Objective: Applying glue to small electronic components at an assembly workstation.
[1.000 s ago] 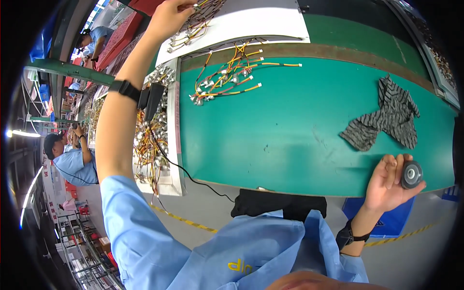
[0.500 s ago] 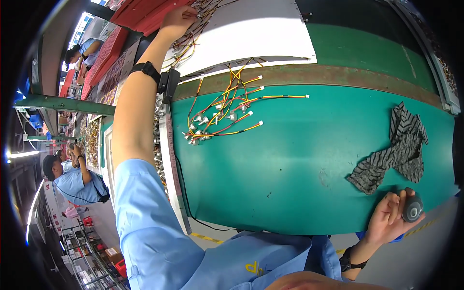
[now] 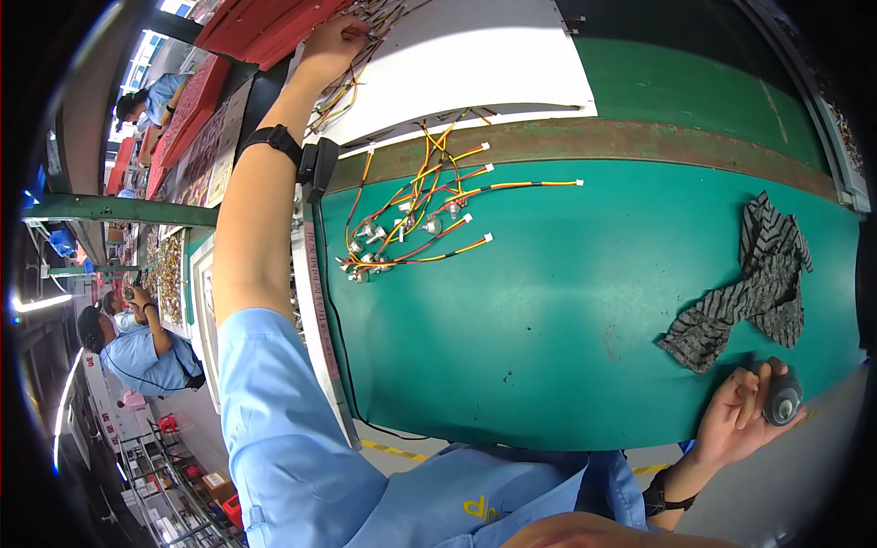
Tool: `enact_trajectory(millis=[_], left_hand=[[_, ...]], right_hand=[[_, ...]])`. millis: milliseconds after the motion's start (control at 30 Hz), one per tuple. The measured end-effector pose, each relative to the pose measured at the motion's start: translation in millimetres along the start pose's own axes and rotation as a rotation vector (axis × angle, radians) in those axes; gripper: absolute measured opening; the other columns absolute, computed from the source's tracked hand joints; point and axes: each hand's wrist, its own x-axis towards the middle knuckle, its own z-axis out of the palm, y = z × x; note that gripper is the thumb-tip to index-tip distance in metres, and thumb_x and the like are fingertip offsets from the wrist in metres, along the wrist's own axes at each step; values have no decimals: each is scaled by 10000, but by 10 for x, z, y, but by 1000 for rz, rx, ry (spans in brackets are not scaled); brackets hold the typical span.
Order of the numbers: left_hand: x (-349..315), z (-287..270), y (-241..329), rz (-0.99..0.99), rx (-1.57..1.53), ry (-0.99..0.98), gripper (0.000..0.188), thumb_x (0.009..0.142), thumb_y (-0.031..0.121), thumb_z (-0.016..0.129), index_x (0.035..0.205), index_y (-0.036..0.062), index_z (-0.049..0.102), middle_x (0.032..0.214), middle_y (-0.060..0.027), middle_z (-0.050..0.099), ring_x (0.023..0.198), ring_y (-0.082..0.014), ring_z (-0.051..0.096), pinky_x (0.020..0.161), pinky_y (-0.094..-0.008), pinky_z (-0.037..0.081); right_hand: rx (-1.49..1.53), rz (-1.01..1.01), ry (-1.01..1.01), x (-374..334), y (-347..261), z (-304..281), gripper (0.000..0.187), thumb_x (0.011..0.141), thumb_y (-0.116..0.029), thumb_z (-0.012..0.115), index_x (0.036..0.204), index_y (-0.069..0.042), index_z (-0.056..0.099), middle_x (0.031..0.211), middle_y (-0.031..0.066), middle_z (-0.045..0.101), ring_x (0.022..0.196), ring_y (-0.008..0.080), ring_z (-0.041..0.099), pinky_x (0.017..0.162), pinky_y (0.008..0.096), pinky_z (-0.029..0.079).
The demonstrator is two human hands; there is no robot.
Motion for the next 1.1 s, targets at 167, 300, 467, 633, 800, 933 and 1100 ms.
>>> enact_trajectory(millis=[167,300,467,633,800,933,1100], left_hand=[[-184,-183,181,38,60,108,198,811,117,602,984,23,619,936,-115,656,861,-205,631,746,-305,483],[-591,-473,758,-4,-90,99,191,813,119,586,972,16,614,932,-126,644,852,-221,616,741,-323,474],[-1607,-743,1799,78,-69,-387,137,803,89,581,911,6,593,822,-127,630,797,-256,623,704,-356,475],[-2530,-805,2005,151,42,-234,118,774,52,563,882,9,583,831,-140,602,810,-299,604,715,-375,476],[-2977,-747,2082,-17,92,-199,142,755,37,582,894,6,584,824,-132,583,804,-272,592,726,-362,475],[-3124,-664,2136,-82,58,-166,169,764,46,598,927,6,594,816,-123,582,784,-245,587,722,-343,474],[-3343,-682,2336,-155,-185,-144,224,784,92,598,993,11,596,854,-139,589,777,-304,587,723,-386,473]], right_hand=[[27,13,-7,7,34,5,422,890,-288,564,1072,44,378,707,51,375,343,108,260,748,279,365],[78,32,-43,21,47,15,423,882,-284,575,1064,51,390,691,49,360,368,108,269,753,275,363],[25,41,-47,-18,-4,0,442,872,-303,581,1048,65,411,656,44,328,406,113,261,783,283,363],[28,56,-88,-40,2,19,484,869,-339,573,1047,89,434,635,40,310,434,117,256,815,295,365],[28,98,-169,-32,-21,-31,520,869,-365,564,1043,113,455,631,41,306,457,117,268,845,301,367],[36,83,-193,-57,-63,-22,548,882,-400,527,1024,126,468,621,36,296,469,118,268,858,311,369],[15,69,-161,-83,-29,-31,576,893,-430,489,1012,133,482,607,30,287,483,118,265,861,317,370]])
